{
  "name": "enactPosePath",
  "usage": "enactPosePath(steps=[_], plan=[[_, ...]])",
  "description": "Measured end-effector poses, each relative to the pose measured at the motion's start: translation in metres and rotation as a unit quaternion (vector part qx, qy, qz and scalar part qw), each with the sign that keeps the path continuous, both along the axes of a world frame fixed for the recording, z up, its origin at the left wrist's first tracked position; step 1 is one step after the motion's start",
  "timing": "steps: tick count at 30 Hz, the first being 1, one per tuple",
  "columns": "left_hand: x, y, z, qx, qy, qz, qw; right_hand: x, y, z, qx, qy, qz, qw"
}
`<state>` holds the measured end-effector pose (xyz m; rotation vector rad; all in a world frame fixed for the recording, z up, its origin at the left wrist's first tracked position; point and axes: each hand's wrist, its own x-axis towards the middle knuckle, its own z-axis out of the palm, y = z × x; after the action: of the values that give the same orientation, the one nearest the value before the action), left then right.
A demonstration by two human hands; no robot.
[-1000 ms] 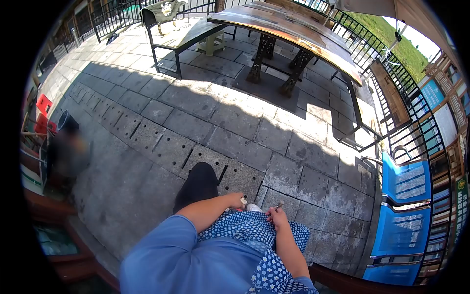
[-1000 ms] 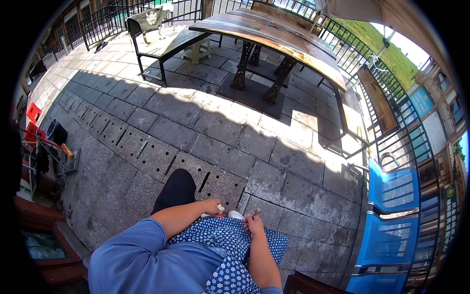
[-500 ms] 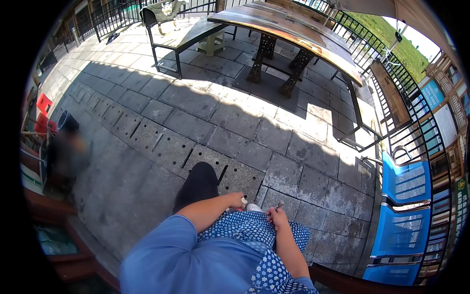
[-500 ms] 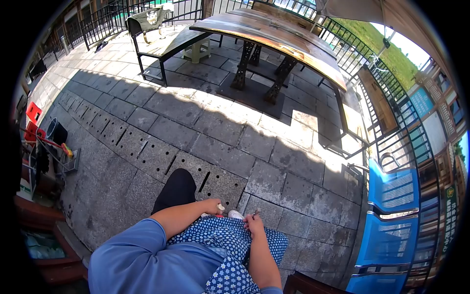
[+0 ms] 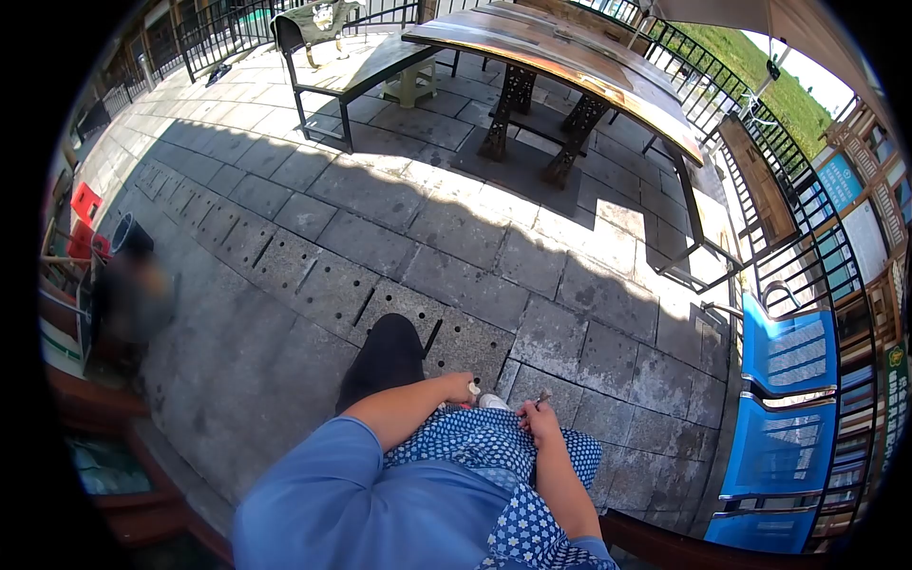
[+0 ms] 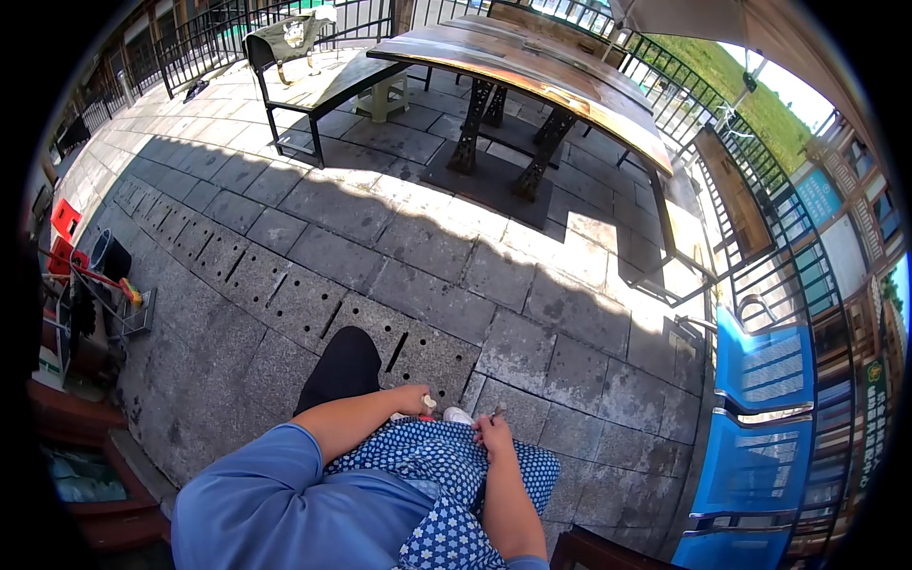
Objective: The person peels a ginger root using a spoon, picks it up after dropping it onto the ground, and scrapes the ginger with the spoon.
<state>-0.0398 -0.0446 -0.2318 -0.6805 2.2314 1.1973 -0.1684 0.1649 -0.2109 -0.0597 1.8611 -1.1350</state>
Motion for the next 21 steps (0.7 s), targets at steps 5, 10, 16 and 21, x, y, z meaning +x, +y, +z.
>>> enactPosePath(steps=[5, 10, 16, 21], plan=[[0.0003, 0.0002, -0.0025, -0.002, 0.001, 0.001, 1.0, -0.0001, 0.0003, 0.0006, 0.003, 0.006, 0.005, 1.0], [0.0001, -0.0003, -0.0031, 0.001, 0.005, 0.002, 1.0, -0.0001, 0.0004, 0.0006, 0.003, 0.003, 0.007, 1.0], [0.0021, 0.0001, -0.0034, -0.008, 0.031, -0.005, 0.999, 0.0, -0.0001, 0.0006, 0.011, 0.015, 0.011, 1.0], [0.0012, 0.0, 0.0018, -0.003, 0.017, -0.006, 1.0, 0.0, 0.0002, -0.0003, 0.002, 0.013, 0.011, 1.0]])
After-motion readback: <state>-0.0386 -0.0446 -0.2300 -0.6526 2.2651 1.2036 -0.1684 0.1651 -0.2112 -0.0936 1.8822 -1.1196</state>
